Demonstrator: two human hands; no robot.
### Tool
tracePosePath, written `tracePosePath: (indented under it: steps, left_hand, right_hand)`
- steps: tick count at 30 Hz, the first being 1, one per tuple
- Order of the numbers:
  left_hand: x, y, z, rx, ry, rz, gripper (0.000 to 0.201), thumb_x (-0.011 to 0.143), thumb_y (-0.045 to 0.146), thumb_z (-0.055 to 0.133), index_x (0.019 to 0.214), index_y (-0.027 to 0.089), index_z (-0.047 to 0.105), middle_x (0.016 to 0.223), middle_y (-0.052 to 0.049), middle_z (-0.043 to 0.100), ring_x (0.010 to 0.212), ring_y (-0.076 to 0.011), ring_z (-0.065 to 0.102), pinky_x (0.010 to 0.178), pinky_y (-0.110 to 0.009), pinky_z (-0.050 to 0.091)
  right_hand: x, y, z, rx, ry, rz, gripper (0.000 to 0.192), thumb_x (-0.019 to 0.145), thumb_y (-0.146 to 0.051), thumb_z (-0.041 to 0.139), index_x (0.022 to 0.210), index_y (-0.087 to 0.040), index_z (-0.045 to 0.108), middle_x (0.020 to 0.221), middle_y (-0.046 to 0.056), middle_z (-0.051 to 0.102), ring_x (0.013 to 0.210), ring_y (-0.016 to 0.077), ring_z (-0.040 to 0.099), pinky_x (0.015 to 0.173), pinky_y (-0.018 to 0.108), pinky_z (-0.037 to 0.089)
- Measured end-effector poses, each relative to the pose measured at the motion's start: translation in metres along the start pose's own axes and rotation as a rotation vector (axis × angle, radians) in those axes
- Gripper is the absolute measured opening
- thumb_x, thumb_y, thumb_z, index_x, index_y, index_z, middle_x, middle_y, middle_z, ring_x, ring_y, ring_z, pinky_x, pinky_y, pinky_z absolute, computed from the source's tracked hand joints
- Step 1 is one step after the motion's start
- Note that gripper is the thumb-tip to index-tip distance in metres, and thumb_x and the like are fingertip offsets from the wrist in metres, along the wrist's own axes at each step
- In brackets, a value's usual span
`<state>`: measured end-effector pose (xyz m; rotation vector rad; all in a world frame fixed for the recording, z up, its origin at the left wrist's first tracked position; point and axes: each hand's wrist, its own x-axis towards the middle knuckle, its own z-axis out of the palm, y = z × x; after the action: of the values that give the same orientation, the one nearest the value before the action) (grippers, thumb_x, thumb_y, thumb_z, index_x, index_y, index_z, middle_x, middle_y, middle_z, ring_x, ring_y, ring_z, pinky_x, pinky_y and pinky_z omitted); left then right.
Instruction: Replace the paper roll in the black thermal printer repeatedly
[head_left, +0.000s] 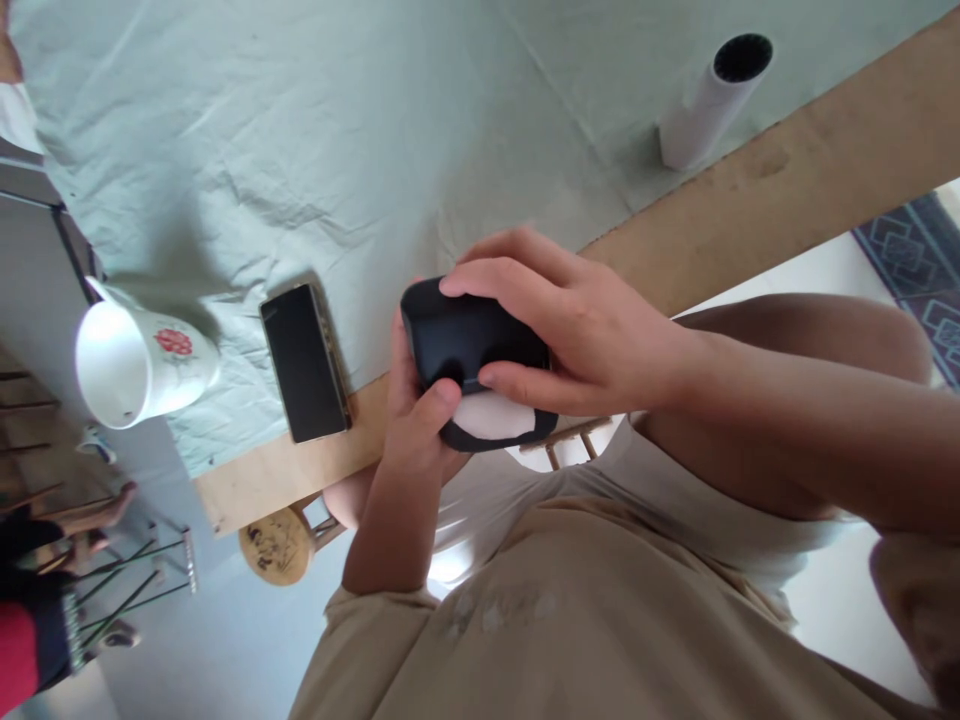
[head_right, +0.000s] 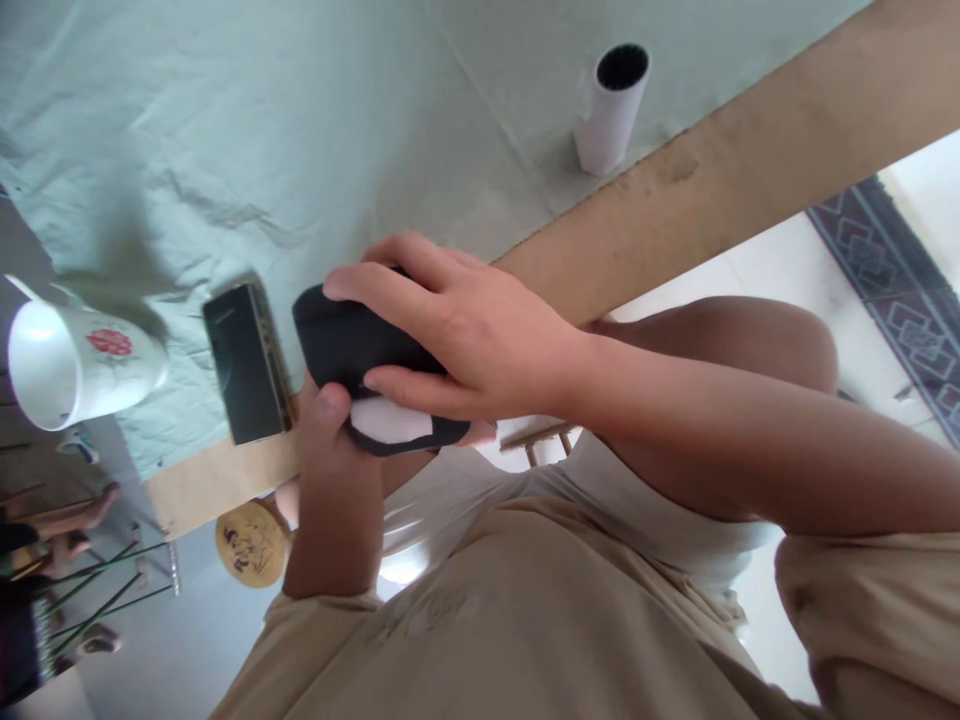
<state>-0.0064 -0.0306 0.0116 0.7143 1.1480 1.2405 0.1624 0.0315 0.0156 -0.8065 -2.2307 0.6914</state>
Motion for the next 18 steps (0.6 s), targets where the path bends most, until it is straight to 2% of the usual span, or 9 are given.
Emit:
tracePosePath:
  steps: [3,7,11,15,18]
  left_hand:
    - [0.002,0.001,-0.006,-0.027,-0.078,-0.032,0.074,0.077,0.036,0.073,0.145,0.034,0.044,0.139,-0.004,0.060,0.116,-0.0233,0.066,0.090,-0.031,0.060]
    - [0.006,0.005,-0.014,0.010,-0.097,-0.063,0.077,0.078,0.029,0.071,0.148,0.033,0.040,0.139,-0.003,0.060,0.112,-0.0209,0.068,0.089,-0.029,0.061]
    - [0.010,0.005,-0.014,0.042,-0.060,-0.031,0.066,0.082,0.028,0.064,0.145,0.029,0.046,0.131,-0.002,0.066,0.111,-0.0173,0.068,0.088,-0.023,0.060]
    - [0.016,0.001,-0.011,-0.019,-0.019,0.069,0.047,0.091,0.041,0.054,0.134,0.023,0.059,0.133,-0.003,0.064,0.123,-0.0190,0.063,0.102,-0.026,0.054]
    - [0.019,0.000,-0.009,-0.034,0.013,0.056,0.040,0.095,0.040,0.052,0.131,0.025,0.062,0.134,0.000,0.064,0.127,-0.0165,0.059,0.109,-0.027,0.049]
  right_hand:
    - [0.001,-0.001,-0.003,0.156,-0.042,0.019,0.048,0.091,-0.035,0.053,0.134,-0.015,0.041,0.132,0.007,0.046,0.123,0.0102,0.048,0.106,0.025,0.046]
    - [0.004,-0.003,-0.004,0.279,-0.061,0.053,0.043,0.090,-0.025,0.054,0.131,-0.015,0.048,0.131,0.007,0.047,0.134,0.0107,0.039,0.114,0.027,0.042]
    - [0.004,-0.002,-0.003,0.258,-0.071,0.078,0.043,0.091,-0.024,0.051,0.134,-0.017,0.048,0.133,0.008,0.045,0.136,0.0117,0.039,0.114,0.029,0.043]
    - [0.001,0.002,-0.005,0.189,-0.078,0.072,0.045,0.092,-0.030,0.052,0.135,-0.019,0.048,0.136,0.008,0.043,0.138,0.0149,0.039,0.113,0.031,0.045]
    - [0.000,0.003,-0.008,0.079,-0.028,0.094,0.042,0.095,-0.039,0.048,0.131,-0.018,0.051,0.137,0.010,0.042,0.135,0.0170,0.042,0.115,0.035,0.043]
